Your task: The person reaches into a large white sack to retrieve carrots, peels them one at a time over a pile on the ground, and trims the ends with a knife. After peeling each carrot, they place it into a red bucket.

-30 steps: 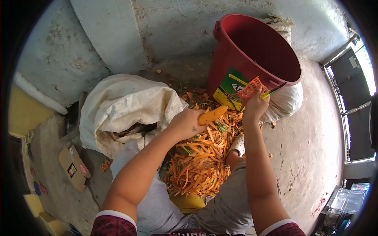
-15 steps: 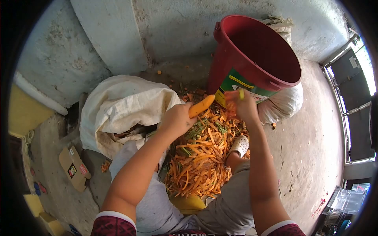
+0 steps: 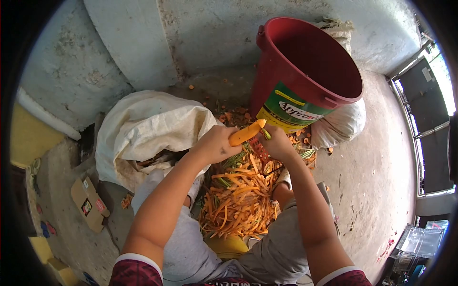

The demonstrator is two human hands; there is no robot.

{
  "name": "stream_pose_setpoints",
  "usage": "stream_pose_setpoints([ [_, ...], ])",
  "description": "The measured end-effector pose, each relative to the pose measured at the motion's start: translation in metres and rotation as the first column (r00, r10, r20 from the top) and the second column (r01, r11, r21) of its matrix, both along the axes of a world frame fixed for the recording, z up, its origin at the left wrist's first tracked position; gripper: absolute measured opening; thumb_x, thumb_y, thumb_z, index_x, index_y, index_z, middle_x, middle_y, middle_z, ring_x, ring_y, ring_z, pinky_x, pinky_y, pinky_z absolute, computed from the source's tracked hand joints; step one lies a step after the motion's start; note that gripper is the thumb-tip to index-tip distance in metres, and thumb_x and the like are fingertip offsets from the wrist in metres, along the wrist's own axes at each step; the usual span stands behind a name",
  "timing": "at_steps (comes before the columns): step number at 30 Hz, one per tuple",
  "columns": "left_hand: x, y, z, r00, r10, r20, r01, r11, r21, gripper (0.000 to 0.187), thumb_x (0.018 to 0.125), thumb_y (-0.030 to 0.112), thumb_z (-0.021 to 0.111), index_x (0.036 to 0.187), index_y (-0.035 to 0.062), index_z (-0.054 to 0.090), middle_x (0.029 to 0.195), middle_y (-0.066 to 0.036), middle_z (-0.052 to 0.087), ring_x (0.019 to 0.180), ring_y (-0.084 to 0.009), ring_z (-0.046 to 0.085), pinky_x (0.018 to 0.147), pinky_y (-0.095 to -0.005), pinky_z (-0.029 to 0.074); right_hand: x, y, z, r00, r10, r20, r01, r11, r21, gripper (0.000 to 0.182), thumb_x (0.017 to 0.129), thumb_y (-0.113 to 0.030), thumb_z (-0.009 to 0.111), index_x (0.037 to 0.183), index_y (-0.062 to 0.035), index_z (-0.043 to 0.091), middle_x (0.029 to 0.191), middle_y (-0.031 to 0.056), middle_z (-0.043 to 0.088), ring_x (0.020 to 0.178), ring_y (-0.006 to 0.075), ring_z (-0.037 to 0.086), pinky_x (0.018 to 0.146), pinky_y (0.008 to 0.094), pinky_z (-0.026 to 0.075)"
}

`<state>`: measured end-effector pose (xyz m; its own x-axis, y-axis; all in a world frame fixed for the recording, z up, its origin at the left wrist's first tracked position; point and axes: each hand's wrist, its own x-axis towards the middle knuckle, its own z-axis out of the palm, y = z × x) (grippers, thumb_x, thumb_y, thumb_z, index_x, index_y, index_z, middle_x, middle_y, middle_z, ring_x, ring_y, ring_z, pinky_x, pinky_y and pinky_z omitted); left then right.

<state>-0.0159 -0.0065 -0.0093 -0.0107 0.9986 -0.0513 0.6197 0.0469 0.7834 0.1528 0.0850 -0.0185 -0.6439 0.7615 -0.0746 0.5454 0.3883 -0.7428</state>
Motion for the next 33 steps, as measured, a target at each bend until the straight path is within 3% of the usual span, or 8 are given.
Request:
stream_pose_setpoints([
  [7,0.025,-0.012,0.016,0.997,-0.058,-0.043,0.072,0.859,0.507,0.02,0.067,0.021,0.06,0.068,0.0048,0.05,0.055,-0.01,0.049,0.049,-0.0231,0.051,0.049,-0.0306,0.039,0.027,0.039,-0.117,0.928,0.064,0.367,-0.064,0.998,-0.012,0.024,0.07,-0.017,0.055,0.088,-0.0011,0.06,0.082,0.019,0.06,0.077,0.0319,0.058,0.068,0.0365,0.045],
  [9,0.025,-0.009,0.014,0.998,0.004,0.061,-0.027,0.924,0.381,0.02,0.068,0.022,0.061,0.069,0.0051,0.05,0.055,-0.009,0.048,0.049,-0.0234,0.048,0.05,-0.0307,0.039,0.03,0.049,-0.171,0.891,0.155,0.427,-0.163,0.986,-0.019,0.018,0.069,-0.011,0.057,0.086,-0.0039,0.058,0.082,0.0138,0.06,0.081,0.0229,0.057,0.07,0.0318,0.045],
  [12,0.019,-0.004,0.01,0.993,0.023,0.118,-0.064,0.934,0.353,0.021,0.074,0.023,0.058,0.072,0.0042,0.049,0.064,-0.007,0.048,0.057,-0.0204,0.047,0.056,-0.0291,0.038,-0.006,0.006,-0.098,0.905,0.344,0.253,-0.222,0.885,-0.409,0.023,0.073,-0.015,0.058,0.093,-0.0039,0.056,0.086,0.0108,0.059,0.08,0.0207,0.057,0.071,0.0313,0.045],
  [16,0.023,-0.001,0.016,0.961,-0.014,0.276,-0.087,0.932,0.353,0.025,0.077,0.026,0.057,0.085,0.0038,0.048,0.077,-0.006,0.047,0.069,-0.0158,0.047,0.063,-0.0273,0.038,-0.029,-0.016,-0.179,0.967,0.053,-0.251,-0.19,0.805,-0.562,0.024,0.073,-0.013,0.054,0.091,0.0025,0.058,0.086,0.0131,0.06,0.078,0.022,0.058,0.064,0.035,0.045],
  [19,0.023,-0.002,0.013,0.911,0.031,0.41,-0.187,0.92,0.345,0.027,0.078,0.028,0.057,0.09,0.0046,0.048,0.081,-0.004,0.048,0.071,-0.0139,0.046,0.067,-0.0263,0.038,-0.03,-0.036,-0.129,0.966,-0.186,-0.18,-0.072,0.477,-0.876,0.029,0.077,-0.008,0.051,0.105,0.0002,0.051,0.09,0.0098,0.058,0.079,0.0182,0.057,0.065,0.0314,0.046],
  [25,0.002,0.006,0.01,0.467,0.102,0.878,-0.426,0.897,0.122,0.032,0.083,0.036,0.049,0.094,0.0064,0.049,0.091,-0.002,0.049,0.085,-0.011,0.043,0.082,-0.0257,0.034,-0.03,-0.023,-0.066,0.805,-0.418,-0.421,-0.288,0.346,-0.893,0.032,0.082,-0.005,0.048,0.113,-0.0004,0.042,0.095,0.0075,0.055,0.08,0.0154,0.057,0.068,0.0277,0.049],
  [28,-0.016,0.01,0.005,0.089,0.047,0.995,-0.451,0.892,-0.001,0.032,0.082,0.037,0.05,0.094,0.0067,0.05,0.096,-0.004,0.05,0.088,-0.0136,0.045,0.085,-0.0266,0.034,-0.026,-0.011,-0.059,0.83,-0.465,-0.309,-0.128,0.381,-0.916,0.032,0.082,-0.003,0.046,0.113,-0.001,0.042,0.095,0.0079,0.055,0.081,0.0157,0.056,0.071,0.0282,0.048],
  [33,-0.033,0.001,-0.013,-0.362,0.008,0.932,-0.179,0.981,-0.078,0.06,0.082,0.059,0.027,0.094,0.0056,0.052,0.109,-0.013,0.049,0.099,-0.026,0.047,0.087,-0.0464,0.037,-0.016,0.013,-0.035,0.9,-0.392,-0.191,0.169,0.717,-0.677,0.02,0.079,0.002,0.045,0.098,-0.0022,0.053,0.084,0.0077,0.057,0.074,0.0132,0.055,0.063,0.0248,0.047],
])
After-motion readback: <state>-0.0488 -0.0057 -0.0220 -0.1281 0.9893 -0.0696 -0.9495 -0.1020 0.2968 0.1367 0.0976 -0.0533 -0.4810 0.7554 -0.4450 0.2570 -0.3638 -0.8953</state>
